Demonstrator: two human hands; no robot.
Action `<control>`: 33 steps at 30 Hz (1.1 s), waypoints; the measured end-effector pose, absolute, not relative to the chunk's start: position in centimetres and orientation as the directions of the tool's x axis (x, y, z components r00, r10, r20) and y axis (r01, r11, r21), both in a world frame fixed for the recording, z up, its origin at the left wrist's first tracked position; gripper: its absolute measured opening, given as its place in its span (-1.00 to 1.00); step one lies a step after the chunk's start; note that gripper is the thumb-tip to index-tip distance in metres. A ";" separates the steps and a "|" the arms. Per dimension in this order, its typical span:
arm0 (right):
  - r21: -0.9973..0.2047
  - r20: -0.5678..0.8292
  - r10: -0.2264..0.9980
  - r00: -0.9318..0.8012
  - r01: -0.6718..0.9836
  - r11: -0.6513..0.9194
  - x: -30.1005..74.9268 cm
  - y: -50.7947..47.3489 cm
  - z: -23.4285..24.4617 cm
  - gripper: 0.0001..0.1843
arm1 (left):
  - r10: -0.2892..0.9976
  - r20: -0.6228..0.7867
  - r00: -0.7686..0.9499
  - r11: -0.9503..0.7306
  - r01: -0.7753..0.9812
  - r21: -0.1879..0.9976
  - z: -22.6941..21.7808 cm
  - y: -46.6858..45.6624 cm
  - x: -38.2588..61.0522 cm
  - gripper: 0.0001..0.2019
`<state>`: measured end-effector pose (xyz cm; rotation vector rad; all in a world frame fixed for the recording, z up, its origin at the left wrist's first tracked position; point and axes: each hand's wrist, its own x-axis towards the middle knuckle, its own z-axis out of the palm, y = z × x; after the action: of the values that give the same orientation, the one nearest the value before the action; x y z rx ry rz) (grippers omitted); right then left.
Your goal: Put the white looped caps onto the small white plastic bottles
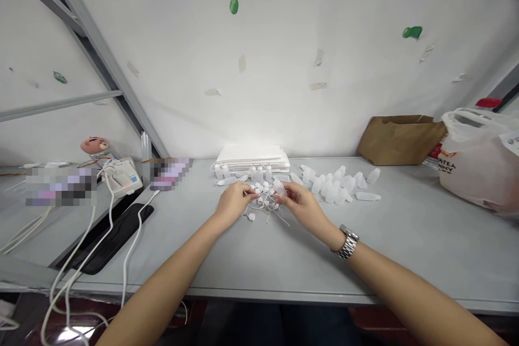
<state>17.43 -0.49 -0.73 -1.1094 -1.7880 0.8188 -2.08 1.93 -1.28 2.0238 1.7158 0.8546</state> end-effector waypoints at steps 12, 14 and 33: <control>-0.769 0.333 0.889 -0.316 0.454 0.449 17.2 -0.6 -0.7 -0.82 | 0.991 0.117 -0.069 -0.121 -0.045 0.992 1.2 0.8 -1.0 -0.72; -0.763 0.334 0.886 -0.322 0.460 0.455 17.1 -0.6 -0.9 -0.82 | 0.991 0.115 -0.074 -0.119 -0.059 0.991 0.8 0.9 -0.8 -0.73; -0.728 0.334 0.885 -0.323 0.508 0.460 17.1 -0.5 -1.5 -0.79 | 0.995 0.085 0.053 -0.071 -0.231 0.970 -0.8 1.4 -0.5 -0.79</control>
<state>17.14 -0.49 -1.48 -1.1600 -1.9826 0.6610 -0.55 1.39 -0.81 1.1220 0.9546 1.3196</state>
